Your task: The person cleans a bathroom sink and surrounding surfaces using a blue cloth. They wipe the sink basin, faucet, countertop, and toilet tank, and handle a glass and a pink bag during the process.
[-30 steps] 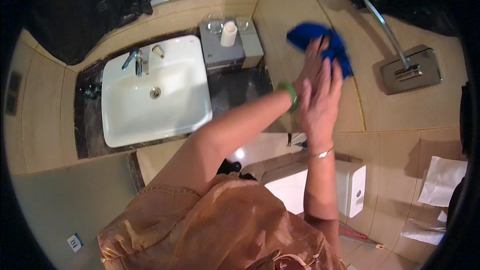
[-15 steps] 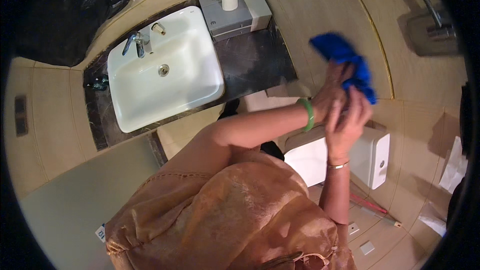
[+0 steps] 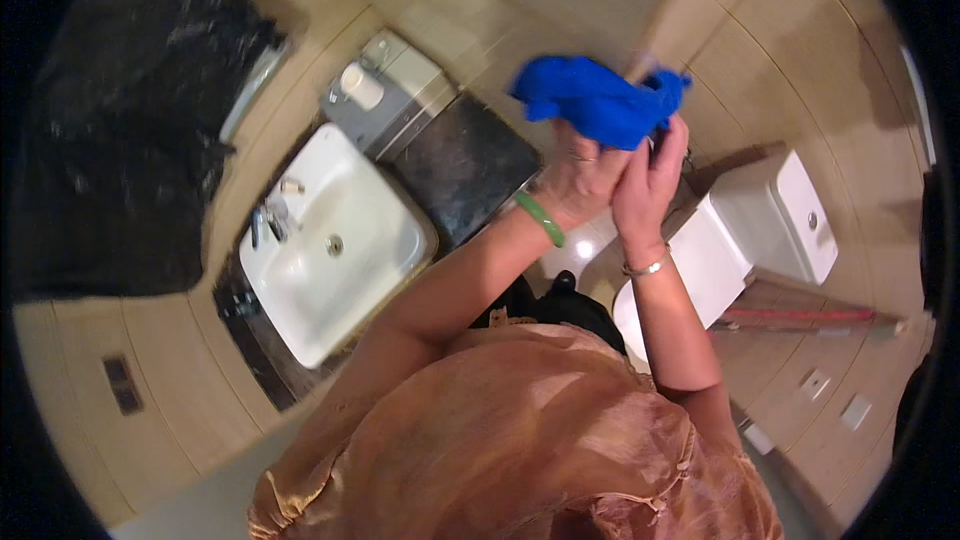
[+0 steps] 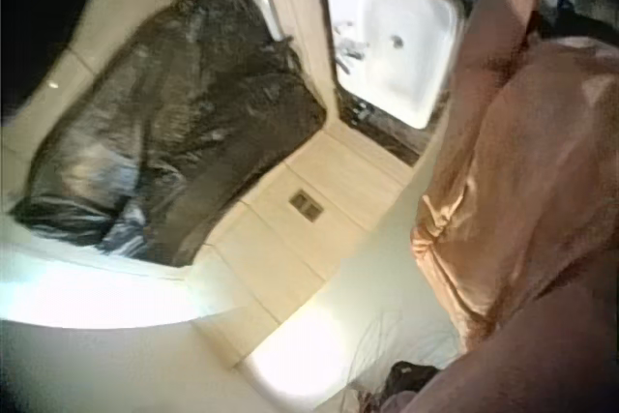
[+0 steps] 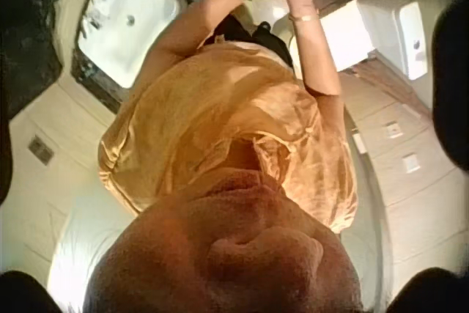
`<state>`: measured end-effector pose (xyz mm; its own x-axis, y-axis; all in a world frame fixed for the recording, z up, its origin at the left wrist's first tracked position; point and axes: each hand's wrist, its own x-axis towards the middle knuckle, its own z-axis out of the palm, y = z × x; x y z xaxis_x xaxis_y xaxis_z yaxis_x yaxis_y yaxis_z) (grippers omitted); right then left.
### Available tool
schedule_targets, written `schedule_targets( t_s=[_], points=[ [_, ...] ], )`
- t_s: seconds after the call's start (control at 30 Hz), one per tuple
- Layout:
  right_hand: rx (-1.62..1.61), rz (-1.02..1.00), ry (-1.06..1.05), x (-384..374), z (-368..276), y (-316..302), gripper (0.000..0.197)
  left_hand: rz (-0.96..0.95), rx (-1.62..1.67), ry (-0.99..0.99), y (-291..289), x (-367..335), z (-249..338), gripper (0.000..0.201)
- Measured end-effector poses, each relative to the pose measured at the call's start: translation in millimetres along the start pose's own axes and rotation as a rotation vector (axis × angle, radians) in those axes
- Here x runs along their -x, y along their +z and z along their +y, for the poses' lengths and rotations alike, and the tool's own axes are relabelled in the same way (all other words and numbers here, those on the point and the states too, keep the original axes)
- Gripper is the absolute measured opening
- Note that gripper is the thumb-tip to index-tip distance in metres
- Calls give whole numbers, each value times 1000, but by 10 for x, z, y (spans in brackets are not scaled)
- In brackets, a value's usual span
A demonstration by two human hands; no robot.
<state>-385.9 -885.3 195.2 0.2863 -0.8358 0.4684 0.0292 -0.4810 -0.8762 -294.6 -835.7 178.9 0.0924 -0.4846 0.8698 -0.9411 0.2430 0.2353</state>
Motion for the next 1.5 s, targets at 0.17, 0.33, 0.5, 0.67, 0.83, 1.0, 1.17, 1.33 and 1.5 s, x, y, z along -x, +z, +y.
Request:
schedule_targets(
  t_s=[0.17,0.33,0.5,0.67,0.83,1.0,1.17,1.33,1.5],
  points=[
    [-17,229,-346,-518,-581,182,36,182,198,-392,-226,-733,91,32],
    [-106,221,-222,-292,-94,195,28,71,346,-480,16,-318,-36,42],
    [-131,113,29,-163,153,23,29,-314,-166,-254,-334,81,238,67],
    [-43,169,-469,-599,-593,204,48,-6,-156,-302,-574,-505,241,61],
    [-157,267,-681,-1278,-941,197,57,102,-160,-254,-534,-997,256,68],
    [-99,400,-375,-1218,-268,391,68,-167,-227,-79,-465,-804,403,70],
    [-252,277,-162,-747,-301,332,76,-240,-144,98,-595,-845,398,59],
    [-83,267,-415,-728,-867,411,68,106,305,-289,-859,-984,380,43],
    [16,496,-227,-1256,-94,307,48,-163,39,32,-783,-972,408,52]
  ],
)
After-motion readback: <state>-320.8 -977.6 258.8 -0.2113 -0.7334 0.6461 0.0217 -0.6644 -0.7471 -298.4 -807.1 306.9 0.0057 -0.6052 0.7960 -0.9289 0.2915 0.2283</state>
